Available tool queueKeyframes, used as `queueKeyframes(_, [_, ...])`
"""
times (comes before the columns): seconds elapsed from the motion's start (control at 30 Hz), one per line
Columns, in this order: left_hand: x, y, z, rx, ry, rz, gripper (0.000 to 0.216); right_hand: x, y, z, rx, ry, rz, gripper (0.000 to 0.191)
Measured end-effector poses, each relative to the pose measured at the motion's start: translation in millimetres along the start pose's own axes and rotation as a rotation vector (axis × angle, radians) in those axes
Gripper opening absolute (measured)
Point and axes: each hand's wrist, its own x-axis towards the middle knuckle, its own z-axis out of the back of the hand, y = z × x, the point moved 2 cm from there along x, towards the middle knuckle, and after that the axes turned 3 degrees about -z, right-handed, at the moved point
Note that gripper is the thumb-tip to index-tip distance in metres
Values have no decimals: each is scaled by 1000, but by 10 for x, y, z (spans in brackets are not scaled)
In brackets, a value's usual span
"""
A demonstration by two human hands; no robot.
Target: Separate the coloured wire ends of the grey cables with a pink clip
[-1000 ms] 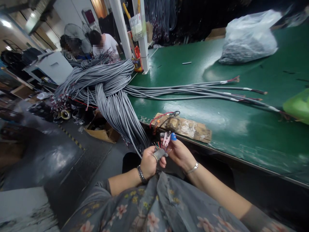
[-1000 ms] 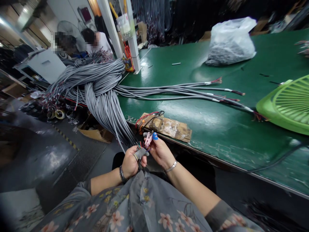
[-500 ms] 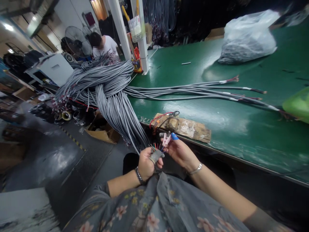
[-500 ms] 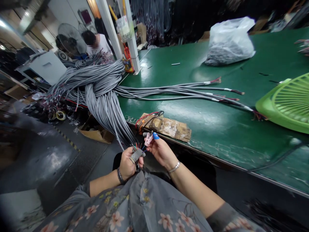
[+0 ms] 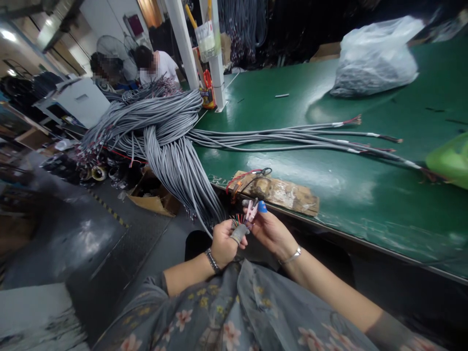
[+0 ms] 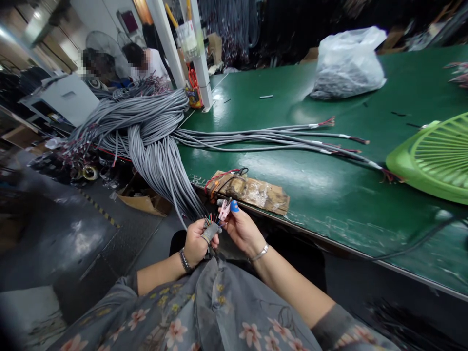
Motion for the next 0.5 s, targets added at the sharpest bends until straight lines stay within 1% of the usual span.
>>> queueKeyframes(0.07, [-1,2,9,8,4,0,42,-24,4,-1,-10,27,-20,42])
queueKeyframes(0.13, [-12,4,26,15,6,2,43,-64,9,8,-43,84,-64,49])
queueKeyframes(0.2, [-32,9,49,21,8,4,44,-112,6,31,-111,134,-125,53])
queueKeyframes(0.27, [-55,17,70,31,14,1,46,-159,-3,58,-208,147,-158,54])
queueKeyframes(0.33, [-74,29,86,52,27,-5,46,-199,-17,75,-315,129,-146,49])
queueKeyframes(0.4, [-83,45,93,82,53,-10,45,-230,-25,73,-409,98,-96,44])
queueKeyframes(0.5, [-83,73,86,129,144,4,39,-268,-13,40,-511,102,-19,43])
